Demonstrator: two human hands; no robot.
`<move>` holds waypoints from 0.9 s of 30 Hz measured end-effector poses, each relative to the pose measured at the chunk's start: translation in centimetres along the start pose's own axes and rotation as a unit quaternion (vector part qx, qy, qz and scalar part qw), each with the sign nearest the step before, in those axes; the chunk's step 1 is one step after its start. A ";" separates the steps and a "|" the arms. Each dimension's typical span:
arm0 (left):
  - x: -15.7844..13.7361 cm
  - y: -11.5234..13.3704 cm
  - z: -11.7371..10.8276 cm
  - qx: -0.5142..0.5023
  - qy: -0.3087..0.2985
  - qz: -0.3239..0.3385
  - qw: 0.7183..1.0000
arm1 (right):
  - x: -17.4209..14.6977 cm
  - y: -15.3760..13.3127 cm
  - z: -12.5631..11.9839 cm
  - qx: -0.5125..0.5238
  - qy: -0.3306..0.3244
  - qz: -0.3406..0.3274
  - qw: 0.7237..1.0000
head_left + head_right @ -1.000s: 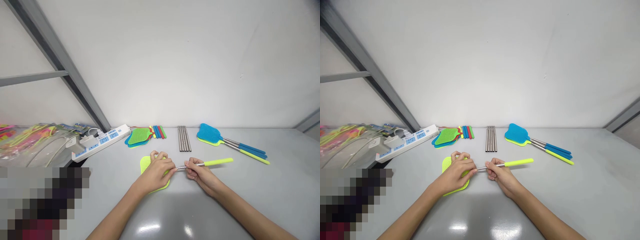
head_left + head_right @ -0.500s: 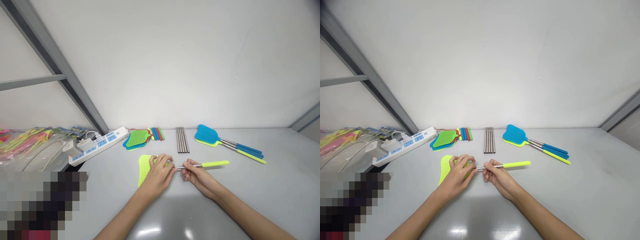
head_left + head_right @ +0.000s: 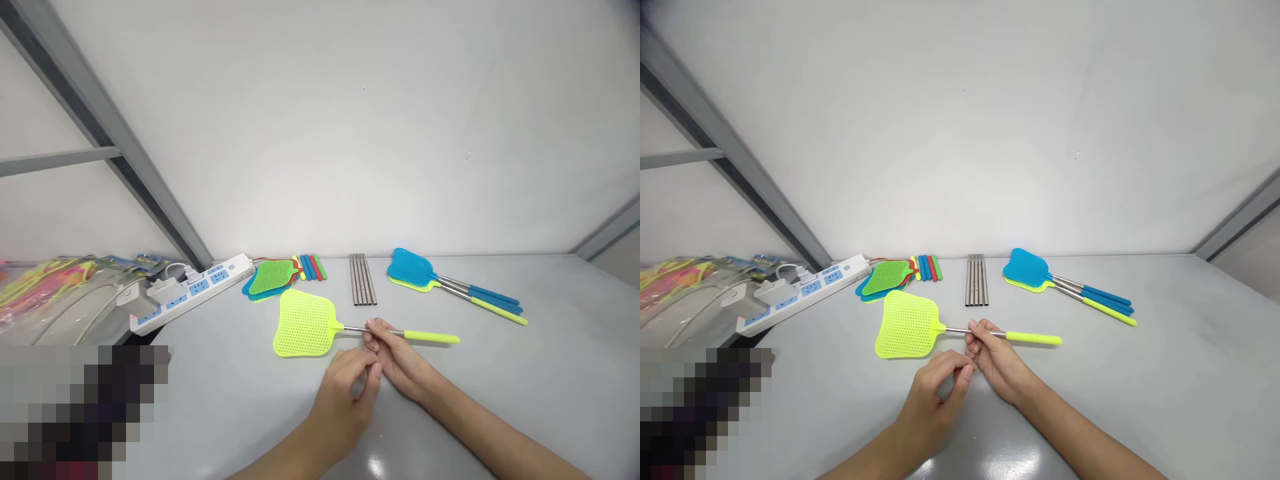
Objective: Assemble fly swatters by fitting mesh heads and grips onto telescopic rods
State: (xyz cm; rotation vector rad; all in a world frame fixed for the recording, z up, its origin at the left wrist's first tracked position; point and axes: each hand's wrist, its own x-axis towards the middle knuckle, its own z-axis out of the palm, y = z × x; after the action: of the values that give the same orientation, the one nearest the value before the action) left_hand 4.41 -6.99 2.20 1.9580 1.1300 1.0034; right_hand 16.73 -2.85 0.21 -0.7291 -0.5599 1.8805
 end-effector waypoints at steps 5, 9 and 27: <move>0.2 -0.8 1.3 -0.273 -0.006 -0.206 0.940 | 0.1 -0.2 -0.2 0.044 0.010 0.023 0.999; 0.9 -1.5 1.3 -0.336 0.018 -0.209 0.918 | -0.5 0.1 0.4 0.032 -0.031 0.068 0.997; 2.6 -3.4 1.4 -0.352 0.077 -0.259 0.896 | -0.9 0.9 1.2 -0.039 -0.066 0.035 0.996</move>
State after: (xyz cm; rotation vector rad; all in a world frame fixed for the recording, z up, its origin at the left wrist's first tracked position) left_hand 5.12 -3.48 -0.53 0.9496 1.0811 1.0748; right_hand 15.63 -4.06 0.67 -0.6844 -0.7026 1.9916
